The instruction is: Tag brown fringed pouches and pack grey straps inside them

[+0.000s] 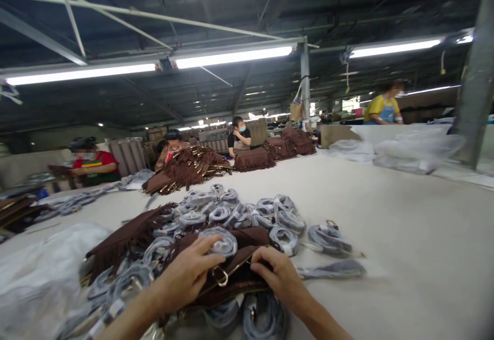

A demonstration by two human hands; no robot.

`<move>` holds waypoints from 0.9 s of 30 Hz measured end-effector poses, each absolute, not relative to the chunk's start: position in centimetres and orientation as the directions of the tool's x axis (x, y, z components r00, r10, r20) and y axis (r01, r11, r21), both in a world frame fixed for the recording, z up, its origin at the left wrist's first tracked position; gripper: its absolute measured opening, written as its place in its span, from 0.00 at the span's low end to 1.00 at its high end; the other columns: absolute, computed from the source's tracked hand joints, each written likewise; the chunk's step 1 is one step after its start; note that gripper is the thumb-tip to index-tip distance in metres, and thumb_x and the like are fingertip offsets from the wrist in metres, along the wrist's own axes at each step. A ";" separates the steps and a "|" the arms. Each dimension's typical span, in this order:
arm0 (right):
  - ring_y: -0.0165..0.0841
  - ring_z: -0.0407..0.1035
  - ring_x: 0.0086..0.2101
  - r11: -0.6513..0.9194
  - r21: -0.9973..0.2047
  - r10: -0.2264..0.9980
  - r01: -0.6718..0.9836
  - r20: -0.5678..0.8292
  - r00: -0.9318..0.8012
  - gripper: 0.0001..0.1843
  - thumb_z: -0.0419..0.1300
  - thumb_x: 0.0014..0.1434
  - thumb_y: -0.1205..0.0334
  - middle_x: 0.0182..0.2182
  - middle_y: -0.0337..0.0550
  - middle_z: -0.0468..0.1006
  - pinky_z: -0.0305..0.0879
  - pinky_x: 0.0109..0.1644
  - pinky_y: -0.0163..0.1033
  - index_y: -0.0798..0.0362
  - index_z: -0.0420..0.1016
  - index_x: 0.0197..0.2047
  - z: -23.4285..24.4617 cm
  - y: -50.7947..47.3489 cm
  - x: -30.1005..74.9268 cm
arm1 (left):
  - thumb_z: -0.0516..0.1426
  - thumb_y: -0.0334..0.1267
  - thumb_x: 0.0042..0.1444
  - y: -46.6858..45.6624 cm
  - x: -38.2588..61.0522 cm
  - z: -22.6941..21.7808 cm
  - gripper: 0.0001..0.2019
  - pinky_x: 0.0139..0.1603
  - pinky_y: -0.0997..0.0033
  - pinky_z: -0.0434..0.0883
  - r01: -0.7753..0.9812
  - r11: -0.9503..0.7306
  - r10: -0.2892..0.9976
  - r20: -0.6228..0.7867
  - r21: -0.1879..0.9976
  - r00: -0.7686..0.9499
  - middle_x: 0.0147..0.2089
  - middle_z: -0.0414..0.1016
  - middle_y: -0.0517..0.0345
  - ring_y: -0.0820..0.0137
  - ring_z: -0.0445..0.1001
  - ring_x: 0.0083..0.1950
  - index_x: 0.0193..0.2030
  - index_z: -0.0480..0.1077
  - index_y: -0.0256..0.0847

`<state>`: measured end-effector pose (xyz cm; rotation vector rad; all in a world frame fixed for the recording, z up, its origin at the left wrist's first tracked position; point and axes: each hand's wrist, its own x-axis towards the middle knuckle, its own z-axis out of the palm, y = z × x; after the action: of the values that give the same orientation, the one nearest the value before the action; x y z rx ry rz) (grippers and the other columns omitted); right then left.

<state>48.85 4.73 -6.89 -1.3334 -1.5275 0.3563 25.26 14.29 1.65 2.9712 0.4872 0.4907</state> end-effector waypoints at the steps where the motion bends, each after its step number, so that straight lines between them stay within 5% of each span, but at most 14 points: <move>1: 0.35 0.68 0.33 0.343 -0.759 0.857 0.553 0.493 0.146 0.06 0.57 0.57 0.66 0.28 0.38 0.73 0.59 0.38 0.38 0.50 0.71 0.28 -6.8 4.7 48.8 | 0.48 0.23 0.56 14.3 25.3 1.6 0.24 0.65 0.53 0.61 0.290 -0.952 0.305 0.243 0.094 0.921 0.68 0.60 0.50 0.57 0.62 0.66 0.53 0.72 0.48; 5: 0.35 0.67 0.32 0.373 -0.775 0.844 0.511 0.512 0.160 0.06 0.58 0.56 0.66 0.27 0.37 0.73 0.58 0.38 0.38 0.50 0.71 0.28 -6.6 4.6 48.7 | 0.50 0.29 0.60 15.0 26.4 1.8 0.13 0.62 0.53 0.62 0.292 -0.955 0.296 0.265 0.053 0.918 0.59 0.71 0.50 0.56 0.65 0.60 0.38 0.76 0.44; 8: 0.34 0.66 0.31 0.410 -0.802 0.834 0.434 0.522 0.177 0.05 0.58 0.55 0.66 0.26 0.35 0.72 0.58 0.36 0.36 0.50 0.70 0.27 -6.6 4.7 48.6 | 0.51 0.33 0.62 15.6 28.4 2.8 0.10 0.60 0.58 0.62 0.309 -0.930 0.365 0.404 0.198 0.839 0.51 0.76 0.54 0.60 0.67 0.56 0.34 0.73 0.43; 11: 0.33 0.65 0.30 0.457 -0.803 0.809 0.382 0.554 0.196 0.06 0.57 0.55 0.67 0.25 0.35 0.70 0.59 0.36 0.36 0.50 0.69 0.27 -6.5 4.8 48.4 | 0.49 0.38 0.64 15.6 31.4 3.9 0.13 0.44 0.68 0.66 0.369 -0.871 0.484 0.445 0.324 0.754 0.36 0.74 0.57 0.66 0.70 0.40 0.30 0.69 0.42; 13: 0.33 0.65 0.32 0.508 -0.770 0.752 0.386 0.615 0.236 0.08 0.57 0.56 0.67 0.27 0.36 0.69 0.60 0.37 0.36 0.50 0.67 0.26 -6.5 4.9 48.3 | 0.49 0.38 0.64 15.3 33.4 4.1 0.14 0.37 0.71 0.63 0.391 -0.872 0.486 0.421 0.296 0.766 0.31 0.69 0.59 0.68 0.68 0.35 0.27 0.66 0.41; 19: 0.38 0.66 0.47 0.501 -0.754 0.655 0.424 0.651 0.384 0.07 0.56 0.57 0.68 0.47 0.45 0.71 0.60 0.50 0.39 0.50 0.70 0.28 -6.3 4.9 48.8 | 0.50 0.33 0.62 14.1 36.5 2.0 0.13 0.38 0.71 0.63 0.372 -0.900 0.432 0.345 0.226 0.833 0.33 0.66 0.58 0.67 0.68 0.38 0.26 0.68 0.40; 24: 0.33 0.65 0.32 0.507 -0.774 0.704 0.379 0.625 0.337 0.08 0.56 0.58 0.65 0.28 0.37 0.70 0.61 0.39 0.37 0.50 0.67 0.27 -6.3 5.1 49.1 | 0.52 0.31 0.60 13.9 35.7 0.8 0.11 0.42 0.71 0.65 0.276 -0.904 0.379 0.312 0.327 0.871 0.36 0.67 0.57 0.67 0.68 0.41 0.27 0.68 0.39; 27: 0.33 0.64 0.30 0.488 -0.817 0.737 0.305 0.574 0.358 0.08 0.57 0.57 0.63 0.26 0.35 0.69 0.60 0.37 0.36 0.50 0.66 0.26 -6.6 5.3 49.3 | 0.53 0.34 0.60 14.4 34.5 0.6 0.09 0.46 0.70 0.66 0.240 -0.895 0.358 0.283 0.377 0.890 0.39 0.68 0.57 0.68 0.68 0.43 0.29 0.70 0.40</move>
<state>49.28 5.35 -6.58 -1.0806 -1.2247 0.3626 34.46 14.43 0.62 2.7231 0.4439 0.4978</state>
